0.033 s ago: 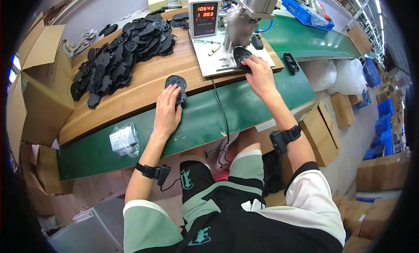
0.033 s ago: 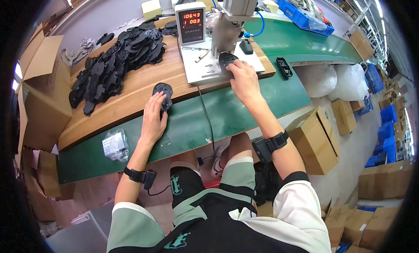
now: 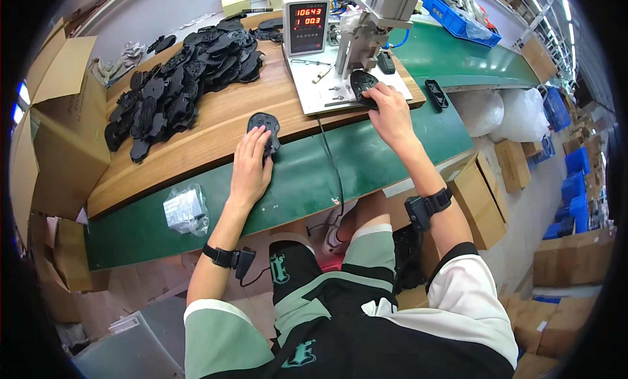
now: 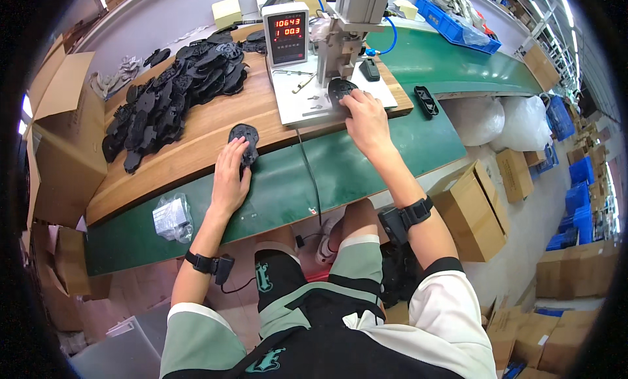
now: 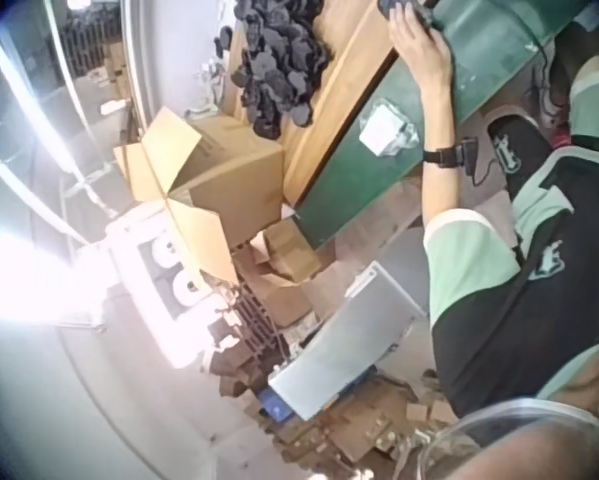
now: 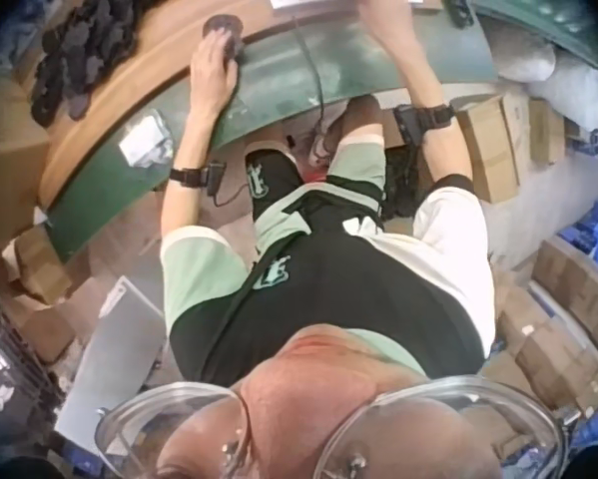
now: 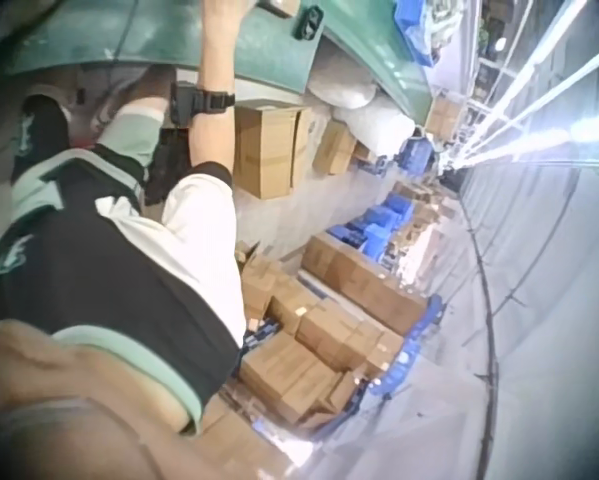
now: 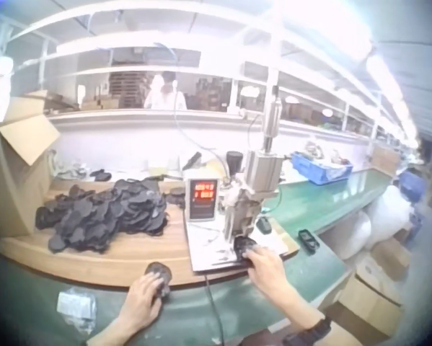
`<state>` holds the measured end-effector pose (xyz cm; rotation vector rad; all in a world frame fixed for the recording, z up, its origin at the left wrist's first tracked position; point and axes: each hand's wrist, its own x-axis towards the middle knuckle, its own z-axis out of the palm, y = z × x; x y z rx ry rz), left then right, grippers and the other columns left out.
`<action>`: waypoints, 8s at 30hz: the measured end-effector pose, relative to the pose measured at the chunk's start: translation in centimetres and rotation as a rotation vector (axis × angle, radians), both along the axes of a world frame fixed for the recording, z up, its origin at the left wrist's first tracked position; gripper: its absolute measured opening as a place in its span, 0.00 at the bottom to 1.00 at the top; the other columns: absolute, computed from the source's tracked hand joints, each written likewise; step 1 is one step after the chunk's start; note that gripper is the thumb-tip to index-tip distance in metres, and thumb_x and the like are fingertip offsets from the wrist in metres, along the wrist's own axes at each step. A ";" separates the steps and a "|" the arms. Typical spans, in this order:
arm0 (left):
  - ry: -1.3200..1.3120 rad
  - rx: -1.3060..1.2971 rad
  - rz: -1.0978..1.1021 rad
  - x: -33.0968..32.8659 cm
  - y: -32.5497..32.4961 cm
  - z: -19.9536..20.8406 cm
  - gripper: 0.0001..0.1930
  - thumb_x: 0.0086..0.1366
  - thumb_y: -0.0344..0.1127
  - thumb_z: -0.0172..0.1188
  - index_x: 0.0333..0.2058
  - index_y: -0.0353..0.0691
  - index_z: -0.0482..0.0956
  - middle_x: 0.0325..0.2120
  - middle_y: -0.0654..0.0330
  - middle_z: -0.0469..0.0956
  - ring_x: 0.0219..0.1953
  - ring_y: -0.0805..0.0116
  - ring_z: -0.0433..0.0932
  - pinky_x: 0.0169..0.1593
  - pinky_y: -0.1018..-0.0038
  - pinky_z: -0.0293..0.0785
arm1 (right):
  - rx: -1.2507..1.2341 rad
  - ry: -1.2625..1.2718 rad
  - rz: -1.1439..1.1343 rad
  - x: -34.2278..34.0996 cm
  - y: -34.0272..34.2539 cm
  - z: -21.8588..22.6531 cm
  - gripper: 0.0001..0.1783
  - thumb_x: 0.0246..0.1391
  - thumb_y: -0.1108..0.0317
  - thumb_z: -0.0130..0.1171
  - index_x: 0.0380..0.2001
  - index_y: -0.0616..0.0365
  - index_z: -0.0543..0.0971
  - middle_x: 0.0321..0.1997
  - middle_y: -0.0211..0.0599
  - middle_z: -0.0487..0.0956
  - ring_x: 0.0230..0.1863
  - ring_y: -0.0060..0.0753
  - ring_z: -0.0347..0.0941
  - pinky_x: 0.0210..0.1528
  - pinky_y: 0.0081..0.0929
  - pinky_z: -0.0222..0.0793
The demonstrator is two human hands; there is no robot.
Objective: Assembling small electronic components using a pneumatic press machine and manual assembly.
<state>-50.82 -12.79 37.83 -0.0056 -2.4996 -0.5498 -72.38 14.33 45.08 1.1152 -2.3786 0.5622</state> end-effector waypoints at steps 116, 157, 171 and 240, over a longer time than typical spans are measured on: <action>-1.034 0.082 0.318 16.1 -9.9 10.4 0.60 0.45 0.39 0.81 0.73 0.45 0.51 0.69 0.45 0.57 0.73 0.45 0.54 0.75 0.49 0.47 | -0.091 -0.679 0.373 8.9 -21.7 12.8 0.14 0.50 0.76 0.58 0.42 0.58 0.82 0.58 0.46 0.77 0.66 0.58 0.66 0.67 0.48 0.64; -1.305 0.086 0.422 -0.9 0.2 9.1 0.45 0.44 0.42 0.79 0.57 0.38 0.62 0.55 0.51 0.68 0.61 0.47 0.65 0.61 0.49 0.64 | -0.558 -0.426 0.621 -12.5 -0.8 43.4 0.23 0.67 0.65 0.47 0.64 0.44 0.71 0.46 0.45 0.83 0.36 0.36 0.75 0.32 0.30 0.67; -1.383 0.071 0.466 -1.3 0.5 9.4 0.47 0.47 0.37 0.78 0.62 0.36 0.59 0.60 0.50 0.65 0.63 0.45 0.63 0.64 0.49 0.64 | -0.622 -0.670 0.086 -12.5 -2.9 39.0 0.07 0.63 0.71 0.58 0.42 0.46 0.80 0.40 0.20 0.84 0.34 0.21 0.76 0.34 0.19 0.63; -1.178 0.113 0.530 -0.2 1.9 8.5 0.42 0.45 0.29 0.77 0.59 0.36 0.64 0.57 0.50 0.68 0.61 0.46 0.66 0.63 0.56 0.67 | 0.131 -1.538 -0.237 -35.3 -6.7 5.7 0.14 0.55 0.66 0.71 0.39 0.66 0.86 0.31 0.34 0.84 0.28 0.23 0.77 0.28 0.24 0.71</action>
